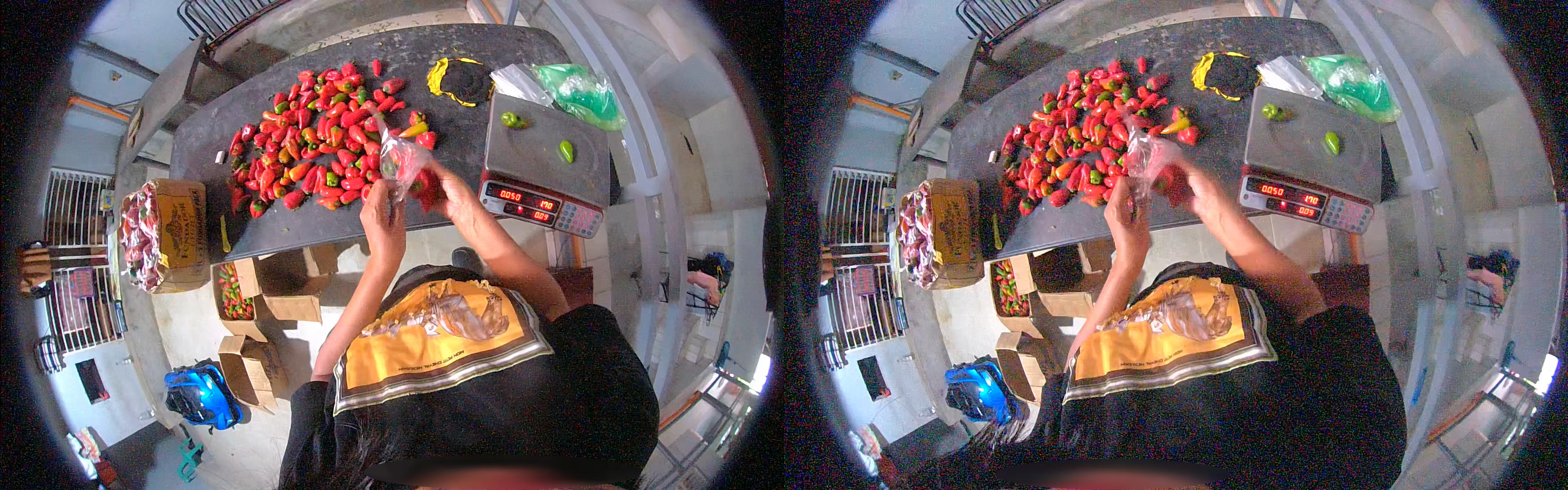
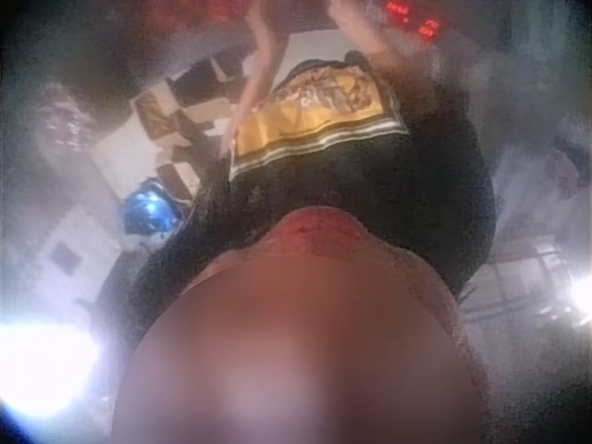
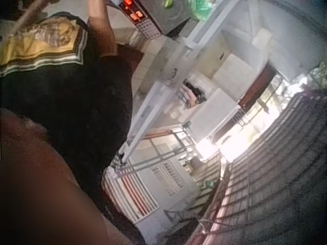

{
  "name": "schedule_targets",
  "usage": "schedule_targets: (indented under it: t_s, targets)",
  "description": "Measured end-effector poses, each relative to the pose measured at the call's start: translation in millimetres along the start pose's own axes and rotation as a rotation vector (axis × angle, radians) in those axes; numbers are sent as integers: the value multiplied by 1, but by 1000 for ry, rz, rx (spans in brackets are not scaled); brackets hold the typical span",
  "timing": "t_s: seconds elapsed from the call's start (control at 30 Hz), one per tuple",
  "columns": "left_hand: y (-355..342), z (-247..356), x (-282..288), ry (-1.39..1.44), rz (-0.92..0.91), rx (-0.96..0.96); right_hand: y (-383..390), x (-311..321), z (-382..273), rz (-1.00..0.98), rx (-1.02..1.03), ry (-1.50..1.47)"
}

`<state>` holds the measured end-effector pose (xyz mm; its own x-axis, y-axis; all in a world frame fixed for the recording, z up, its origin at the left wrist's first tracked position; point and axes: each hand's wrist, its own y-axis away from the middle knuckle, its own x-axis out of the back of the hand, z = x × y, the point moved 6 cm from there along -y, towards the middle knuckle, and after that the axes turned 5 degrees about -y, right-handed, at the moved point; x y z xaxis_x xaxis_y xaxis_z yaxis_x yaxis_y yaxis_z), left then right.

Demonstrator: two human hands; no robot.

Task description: The person selects red and green peppers from a pile on a table, places them on a digital scale, transfers them into a clear plastic bag, and ties the bag closed. The process is repeated multiple times throughout the clip.

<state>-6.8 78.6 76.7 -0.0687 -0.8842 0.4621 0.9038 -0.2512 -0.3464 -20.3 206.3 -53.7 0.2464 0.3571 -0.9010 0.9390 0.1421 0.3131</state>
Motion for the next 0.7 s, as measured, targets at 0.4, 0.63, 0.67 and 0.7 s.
schedule_targets:
  t_s: [0.4, 0.63, 0.67, 0.7]
  targets:
    - [24, -19, -40, 98, -168, 42, 24, -3, 9, 331, 231, 136]
    - [-5, -95, -80, 251, -136, 291, 4, 53, 14, 253, -53, 487]
    - [-9, -100, -78, 170, -145, 287, 17, 26, -4, 160, 7, 960]
    - [-14, -102, -79, 93, -163, 274, 18, 26, -20, 74, 24, 1281]
